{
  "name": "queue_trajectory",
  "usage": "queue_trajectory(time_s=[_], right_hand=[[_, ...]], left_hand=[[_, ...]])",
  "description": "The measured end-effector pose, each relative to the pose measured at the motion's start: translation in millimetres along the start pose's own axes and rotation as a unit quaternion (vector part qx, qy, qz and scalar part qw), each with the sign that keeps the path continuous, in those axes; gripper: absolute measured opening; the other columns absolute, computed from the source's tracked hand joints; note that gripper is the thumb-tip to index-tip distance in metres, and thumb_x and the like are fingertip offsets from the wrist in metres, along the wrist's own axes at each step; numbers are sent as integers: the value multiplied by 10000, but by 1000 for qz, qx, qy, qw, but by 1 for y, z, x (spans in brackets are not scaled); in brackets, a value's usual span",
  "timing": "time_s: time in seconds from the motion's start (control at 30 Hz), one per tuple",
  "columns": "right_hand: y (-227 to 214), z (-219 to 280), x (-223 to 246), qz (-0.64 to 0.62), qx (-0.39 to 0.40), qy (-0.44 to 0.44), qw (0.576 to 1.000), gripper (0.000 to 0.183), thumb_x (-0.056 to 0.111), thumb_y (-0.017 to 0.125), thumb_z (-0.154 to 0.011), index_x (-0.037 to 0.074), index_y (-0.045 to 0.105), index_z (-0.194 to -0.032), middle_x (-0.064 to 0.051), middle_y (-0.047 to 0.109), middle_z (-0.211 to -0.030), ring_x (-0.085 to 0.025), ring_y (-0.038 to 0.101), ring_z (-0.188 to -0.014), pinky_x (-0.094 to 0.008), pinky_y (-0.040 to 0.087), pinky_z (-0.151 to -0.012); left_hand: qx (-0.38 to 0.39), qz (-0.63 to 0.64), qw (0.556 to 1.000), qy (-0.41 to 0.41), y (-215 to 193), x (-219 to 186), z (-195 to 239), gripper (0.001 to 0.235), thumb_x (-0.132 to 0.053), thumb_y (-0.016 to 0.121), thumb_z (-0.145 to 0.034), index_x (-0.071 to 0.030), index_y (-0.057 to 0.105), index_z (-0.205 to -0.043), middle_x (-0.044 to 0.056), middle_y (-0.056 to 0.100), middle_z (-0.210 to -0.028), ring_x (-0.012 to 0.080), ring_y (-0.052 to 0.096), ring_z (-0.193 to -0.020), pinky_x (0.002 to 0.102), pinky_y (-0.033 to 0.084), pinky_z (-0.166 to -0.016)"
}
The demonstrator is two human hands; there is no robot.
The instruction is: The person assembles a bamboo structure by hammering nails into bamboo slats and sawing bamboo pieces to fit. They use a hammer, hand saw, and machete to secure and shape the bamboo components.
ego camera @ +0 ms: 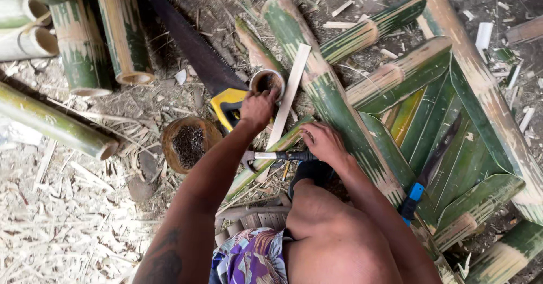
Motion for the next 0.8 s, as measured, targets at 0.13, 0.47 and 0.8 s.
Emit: queue_trajectory(time_s=[0.13,0.47,0.8], right_hand=[[-32,21,-30,-3,-122,45,992,237,127,684,-956,84,713,-1187,-162,712,-1166,-379,676,-1062,-467,555,-874],[-77,250,-175,179,-286,508,792,719,360,794,-846,58,510,-1434,-262,496,-1345,-481,438,-1254,-588,378,-976],[-21,395,-211,32,-509,563,650,474,368,792,-813,52,683,-1148,-226,731,-1020,-437,699,-978,-510,539,-863]], left_hand=[[52,-154,986,47,6,7,-13,408,-182,492,-1009,-106,531,-1408,100,685,-1263,262,675,-1081,485,446,-1026],[116,-188,974,57,-94,-41,-17,355,-454,682,-940,-179,777,-1143,83,749,-1194,268,718,-1116,429,587,-874],[176,-207,885,377,-191,-344,5,411,-455,628,-1000,-186,653,-1309,158,691,-1256,380,655,-1171,520,529,-972]])
Point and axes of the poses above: each hand's wrist, its own z-axis away from the middle knuckle, its own y-axis out of the palm, x = y × z, the point moved 4 cm from there along -z, towards the middle knuckle
